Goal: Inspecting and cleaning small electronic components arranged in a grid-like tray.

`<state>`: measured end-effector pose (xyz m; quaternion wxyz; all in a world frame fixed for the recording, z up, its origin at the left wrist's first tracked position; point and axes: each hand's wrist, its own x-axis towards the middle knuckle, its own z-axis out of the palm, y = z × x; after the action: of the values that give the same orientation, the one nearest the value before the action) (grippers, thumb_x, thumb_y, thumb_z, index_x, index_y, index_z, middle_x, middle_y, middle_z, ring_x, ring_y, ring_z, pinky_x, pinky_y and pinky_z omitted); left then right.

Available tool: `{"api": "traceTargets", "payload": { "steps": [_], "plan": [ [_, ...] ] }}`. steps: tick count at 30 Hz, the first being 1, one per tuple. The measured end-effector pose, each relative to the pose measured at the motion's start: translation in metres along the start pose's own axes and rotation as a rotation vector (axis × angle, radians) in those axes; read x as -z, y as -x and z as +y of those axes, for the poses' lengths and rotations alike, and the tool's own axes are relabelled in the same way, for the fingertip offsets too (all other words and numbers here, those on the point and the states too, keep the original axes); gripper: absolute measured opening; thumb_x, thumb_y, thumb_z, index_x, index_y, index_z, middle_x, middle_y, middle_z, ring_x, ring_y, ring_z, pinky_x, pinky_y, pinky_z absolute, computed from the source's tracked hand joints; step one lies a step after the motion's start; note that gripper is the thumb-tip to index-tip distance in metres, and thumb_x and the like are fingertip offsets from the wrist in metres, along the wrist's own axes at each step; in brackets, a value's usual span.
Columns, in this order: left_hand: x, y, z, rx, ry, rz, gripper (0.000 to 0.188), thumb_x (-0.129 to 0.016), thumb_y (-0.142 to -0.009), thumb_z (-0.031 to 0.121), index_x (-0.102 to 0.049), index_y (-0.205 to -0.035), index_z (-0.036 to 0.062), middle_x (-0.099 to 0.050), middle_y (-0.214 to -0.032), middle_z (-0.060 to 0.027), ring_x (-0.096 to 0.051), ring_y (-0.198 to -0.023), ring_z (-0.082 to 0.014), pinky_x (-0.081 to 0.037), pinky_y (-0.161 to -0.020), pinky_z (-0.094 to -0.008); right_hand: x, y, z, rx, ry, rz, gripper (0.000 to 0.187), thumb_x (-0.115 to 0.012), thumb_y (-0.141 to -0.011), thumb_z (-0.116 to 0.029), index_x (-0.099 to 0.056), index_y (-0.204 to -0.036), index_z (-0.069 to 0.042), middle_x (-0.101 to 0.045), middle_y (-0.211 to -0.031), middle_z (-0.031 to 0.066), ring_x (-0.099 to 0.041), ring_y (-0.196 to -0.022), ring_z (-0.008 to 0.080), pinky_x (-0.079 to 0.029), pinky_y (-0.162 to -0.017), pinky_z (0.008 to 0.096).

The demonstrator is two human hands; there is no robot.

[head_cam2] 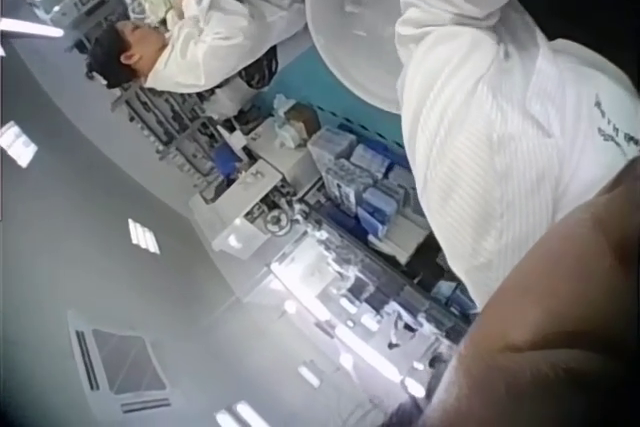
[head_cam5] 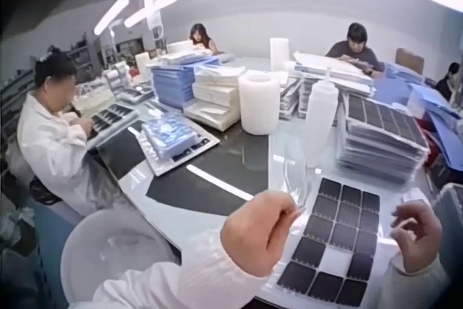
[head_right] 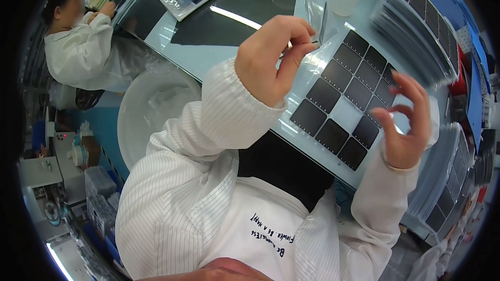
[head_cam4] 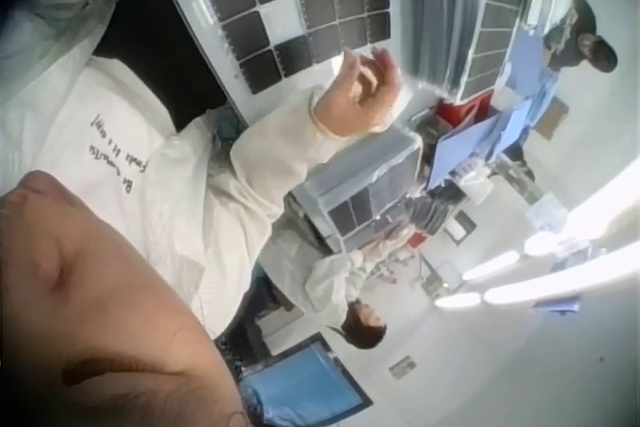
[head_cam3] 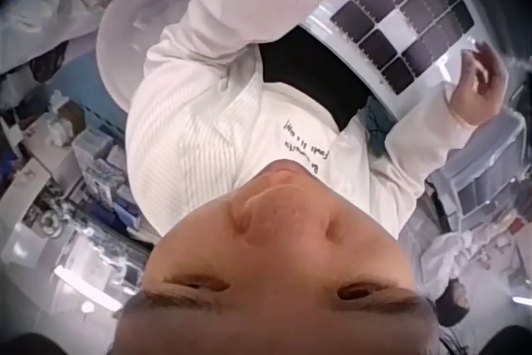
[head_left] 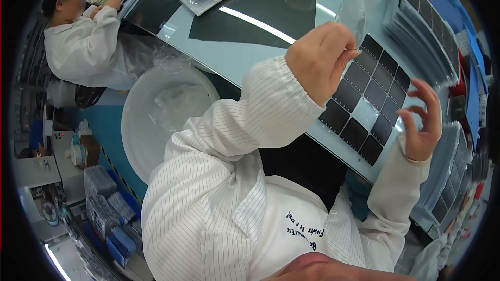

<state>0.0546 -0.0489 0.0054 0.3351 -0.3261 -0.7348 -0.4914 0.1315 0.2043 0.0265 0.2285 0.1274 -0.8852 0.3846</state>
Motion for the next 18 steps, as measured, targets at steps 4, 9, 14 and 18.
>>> {"api": "traceTargets", "payload": {
  "steps": [4, 9, 14, 18],
  "plan": [
    [0.009, -0.002, 0.000, -0.013, 0.007, -0.102, 0.012, -0.061, -0.079, -0.009, -0.054, -0.084, -0.0002, -0.066, -0.091, -0.0151, -0.060, -0.062, -0.0198, -0.049, -0.054, -0.0252, -0.044, -0.038, -0.039, 0.184, 0.040, -0.100, 0.062, -0.074, -0.073, -0.015, -0.050, -0.129, -0.004, -0.052, -0.129, 0.0112, -0.056, -0.108, 0.0205, -0.048, -0.081, 0.0295],
    [0.031, -0.008, 0.003, -0.143, 0.044, -0.093, 0.014, -0.057, -0.080, -0.012, -0.054, -0.086, 0.0005, -0.067, -0.092, -0.0153, -0.061, -0.061, -0.0196, -0.049, -0.056, -0.0250, -0.084, -0.071, -0.029, 0.353, -0.145, -0.075, 0.070, -0.081, -0.066, -0.010, -0.051, -0.129, -0.007, -0.049, -0.132, 0.0107, -0.057, -0.108, 0.0249, -0.050, -0.083, 0.0335],
    [0.055, -0.017, 0.007, -0.163, -0.003, -0.120, 0.014, -0.058, -0.081, -0.011, -0.056, -0.090, -0.0002, -0.067, -0.090, -0.0136, -0.066, -0.071, -0.0197, -0.053, -0.062, -0.0243, -0.092, -0.083, -0.052, 0.409, -0.168, -0.054, 0.072, -0.082, -0.063, -0.008, -0.052, -0.129, -0.006, -0.055, -0.122, 0.0120, -0.059, -0.105, 0.0227, -0.052, -0.080, 0.0312],
    [0.062, -0.019, 0.008, -0.178, 0.024, -0.111, 0.013, -0.061, -0.081, -0.008, -0.056, -0.091, -0.0009, -0.066, -0.085, -0.0117, -0.068, -0.076, -0.0201, -0.055, -0.065, -0.0259, -0.093, -0.087, -0.065, 0.448, -0.234, 0.013, 0.067, -0.082, -0.062, -0.003, -0.056, -0.124, -0.002, -0.061, -0.105, 0.0110, -0.063, -0.095, 0.0213, -0.053, -0.078, 0.0304]
  ]
}}
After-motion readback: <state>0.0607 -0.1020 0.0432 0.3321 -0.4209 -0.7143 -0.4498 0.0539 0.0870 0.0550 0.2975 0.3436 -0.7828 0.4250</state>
